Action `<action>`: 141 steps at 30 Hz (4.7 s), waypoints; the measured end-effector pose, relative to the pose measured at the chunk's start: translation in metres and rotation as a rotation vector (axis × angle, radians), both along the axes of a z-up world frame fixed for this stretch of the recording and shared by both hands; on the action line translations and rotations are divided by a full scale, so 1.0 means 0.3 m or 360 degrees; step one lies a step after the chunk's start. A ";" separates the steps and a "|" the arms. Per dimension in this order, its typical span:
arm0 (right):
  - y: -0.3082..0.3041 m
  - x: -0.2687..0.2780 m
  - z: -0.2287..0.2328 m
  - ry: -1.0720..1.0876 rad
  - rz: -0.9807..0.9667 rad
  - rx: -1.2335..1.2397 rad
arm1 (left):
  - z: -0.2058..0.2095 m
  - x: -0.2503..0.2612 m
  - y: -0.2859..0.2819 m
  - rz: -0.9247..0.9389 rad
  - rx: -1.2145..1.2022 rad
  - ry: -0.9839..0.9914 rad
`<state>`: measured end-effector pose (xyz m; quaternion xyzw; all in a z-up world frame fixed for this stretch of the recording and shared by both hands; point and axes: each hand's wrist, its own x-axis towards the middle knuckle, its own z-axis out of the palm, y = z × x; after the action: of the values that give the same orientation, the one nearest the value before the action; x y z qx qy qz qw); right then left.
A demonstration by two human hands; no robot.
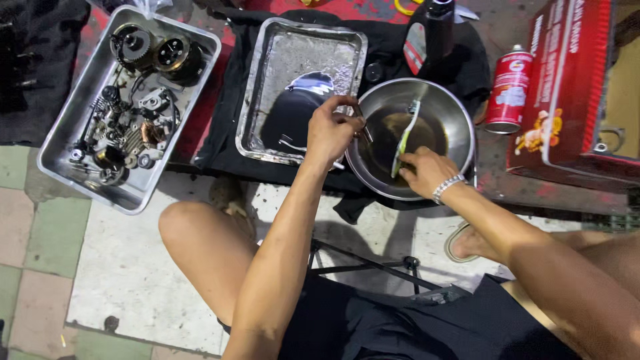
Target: The person scrubs small mechanical parts with a toothbrush, dipping them into a bowl of dark liquid and placing them into a metal tray. They handle multiple components one at a time, including gears and cylindrical parts, and use a wrench to adjust a small piece.
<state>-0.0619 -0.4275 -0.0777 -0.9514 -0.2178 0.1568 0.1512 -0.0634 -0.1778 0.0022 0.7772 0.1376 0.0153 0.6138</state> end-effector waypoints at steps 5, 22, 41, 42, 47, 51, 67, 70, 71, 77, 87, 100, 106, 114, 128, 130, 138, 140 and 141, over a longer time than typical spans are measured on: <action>0.028 0.013 0.010 0.0056 0.0120 -0.0044 | -0.067 -0.074 -0.028 -0.0085 0.0599 0.0030; -0.036 0.005 -0.037 -0.0158 -0.0387 -0.0259 | -0.326 -0.027 -0.107 -0.0287 0.0332 0.0220; -0.104 0.075 0.088 0.0519 -0.0505 -0.0271 | -0.235 0.084 -0.053 -0.0477 -0.0120 0.0812; -0.118 0.073 0.089 0.0510 -0.0521 -0.0310 | -0.242 0.092 -0.054 -0.0479 -0.0154 0.0818; -0.110 0.079 0.053 0.0468 -0.0544 -0.0172 | -0.329 0.138 -0.089 -0.0485 -0.0065 0.0897; -0.088 0.087 0.050 0.0388 -0.0603 -0.0057 | -0.361 0.149 -0.121 -0.0541 0.0672 0.0664; -0.074 0.049 0.041 0.0377 -0.0658 0.0205 | -0.321 0.220 -0.159 -0.0165 -0.1122 0.0790; -0.092 0.049 0.054 0.0131 -0.0522 0.0371 | -0.269 0.228 -0.167 -0.0197 -0.1197 0.0794; -0.089 0.039 0.063 0.0057 -0.0473 0.0429 | -0.254 0.229 -0.165 -0.0189 -0.1209 0.0771; -0.099 0.055 0.094 0.0192 -0.0646 0.0337 | -0.202 0.195 -0.190 -0.0297 -0.1124 0.0774; -0.022 -0.029 0.127 -0.0076 -0.0473 0.0537 | -0.203 0.188 -0.183 -0.0226 -0.1096 0.0742; -0.046 0.023 0.099 0.0107 -0.0646 0.0561 | -0.228 0.167 -0.194 -0.0220 -0.1275 0.0724; -0.025 -0.021 0.112 0.0247 -0.0593 0.0477 | -0.207 0.179 -0.184 -0.0202 -0.1341 0.0737; -0.019 -0.019 0.142 -0.0075 -0.0539 0.0560 | -0.178 0.175 -0.190 -0.0156 -0.1132 0.0775; -0.043 0.013 0.135 -0.0040 -0.0602 0.0472 | -0.181 0.154 -0.210 -0.0177 -0.1158 0.0745; -0.032 0.001 0.147 0.0189 -0.0696 0.0375 | -0.167 0.161 -0.204 -0.0185 -0.1104 0.0757; -0.049 0.012 0.146 -0.0063 -0.0617 0.0488 | -0.156 0.165 -0.203 -0.0198 -0.1174 0.0777; -0.046 0.015 0.151 -0.0019 -0.0689 0.0454 | -0.159 0.168 -0.201 -0.0210 -0.1239 0.0721; -0.052 0.022 0.152 -0.0009 -0.0738 0.0466 | -0.161 0.168 -0.202 -0.0194 -0.1237 0.0730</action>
<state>-0.0552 -0.4431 -0.0320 -0.9443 -0.0149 0.0823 0.3184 -0.0129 -0.2384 -0.0462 0.4791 0.2196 -0.2463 0.8134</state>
